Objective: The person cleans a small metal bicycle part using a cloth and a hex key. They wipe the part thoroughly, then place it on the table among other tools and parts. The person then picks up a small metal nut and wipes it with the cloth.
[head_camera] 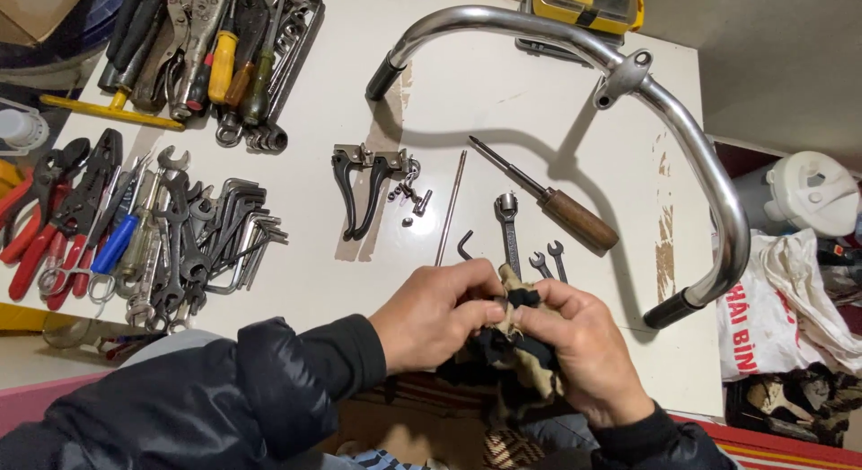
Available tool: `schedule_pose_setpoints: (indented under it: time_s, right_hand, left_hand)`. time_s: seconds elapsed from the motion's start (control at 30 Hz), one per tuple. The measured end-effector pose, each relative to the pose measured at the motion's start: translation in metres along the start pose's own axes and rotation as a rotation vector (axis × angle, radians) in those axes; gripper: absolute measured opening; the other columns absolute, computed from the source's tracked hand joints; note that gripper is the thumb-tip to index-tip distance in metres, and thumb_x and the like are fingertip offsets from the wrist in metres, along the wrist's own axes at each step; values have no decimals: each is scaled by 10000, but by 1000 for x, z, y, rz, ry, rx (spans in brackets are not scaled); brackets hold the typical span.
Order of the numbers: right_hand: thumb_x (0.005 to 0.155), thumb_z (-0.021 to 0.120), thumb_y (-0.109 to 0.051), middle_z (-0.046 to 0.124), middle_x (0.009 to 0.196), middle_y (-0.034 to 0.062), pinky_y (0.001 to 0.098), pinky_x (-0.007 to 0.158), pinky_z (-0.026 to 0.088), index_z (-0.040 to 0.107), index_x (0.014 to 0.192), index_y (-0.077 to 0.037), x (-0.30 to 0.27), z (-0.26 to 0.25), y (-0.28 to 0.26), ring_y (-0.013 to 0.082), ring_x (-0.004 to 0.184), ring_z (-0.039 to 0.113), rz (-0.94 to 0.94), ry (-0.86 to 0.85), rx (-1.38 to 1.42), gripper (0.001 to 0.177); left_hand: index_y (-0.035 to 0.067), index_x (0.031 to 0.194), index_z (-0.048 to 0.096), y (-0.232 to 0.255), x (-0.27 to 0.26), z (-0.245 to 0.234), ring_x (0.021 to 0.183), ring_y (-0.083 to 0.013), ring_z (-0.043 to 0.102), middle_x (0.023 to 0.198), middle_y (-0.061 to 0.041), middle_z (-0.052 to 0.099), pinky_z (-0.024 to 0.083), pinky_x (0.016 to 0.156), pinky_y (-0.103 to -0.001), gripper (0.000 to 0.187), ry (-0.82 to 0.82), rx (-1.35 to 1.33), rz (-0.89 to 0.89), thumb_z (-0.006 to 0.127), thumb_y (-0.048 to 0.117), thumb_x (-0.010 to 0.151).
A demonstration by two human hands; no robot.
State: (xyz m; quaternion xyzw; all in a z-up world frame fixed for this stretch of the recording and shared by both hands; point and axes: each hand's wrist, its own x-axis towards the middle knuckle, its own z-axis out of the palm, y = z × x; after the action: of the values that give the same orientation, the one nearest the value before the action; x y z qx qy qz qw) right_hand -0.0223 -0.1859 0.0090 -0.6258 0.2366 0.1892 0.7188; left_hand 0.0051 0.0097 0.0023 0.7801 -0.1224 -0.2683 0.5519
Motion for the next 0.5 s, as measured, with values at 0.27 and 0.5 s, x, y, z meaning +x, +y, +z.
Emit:
schedule_pose_setpoints:
  time_s: [0.27,0.5]
  right_hand:
    - [811,726,-119,766,804,80,313,581,544,726,891,-42,-8,4,8,179,622,639,-519,72,-674,111]
    - [939,547,-1,608,758,160,379,493,299,585,845,40,-7,22,3,247,533,443,-1628,41,-1148,110]
  left_hand:
    - [36,891,600,-5,6,5,547,-157,575,728,-96,611,556,465,-283,178,-35,-498,-329,647,155,1014]
    - [-2,871,593,-12,11,-3,502,-119,493,723,-102,609,455,417,-217,276,-146,-718,-542,607,202,1057]
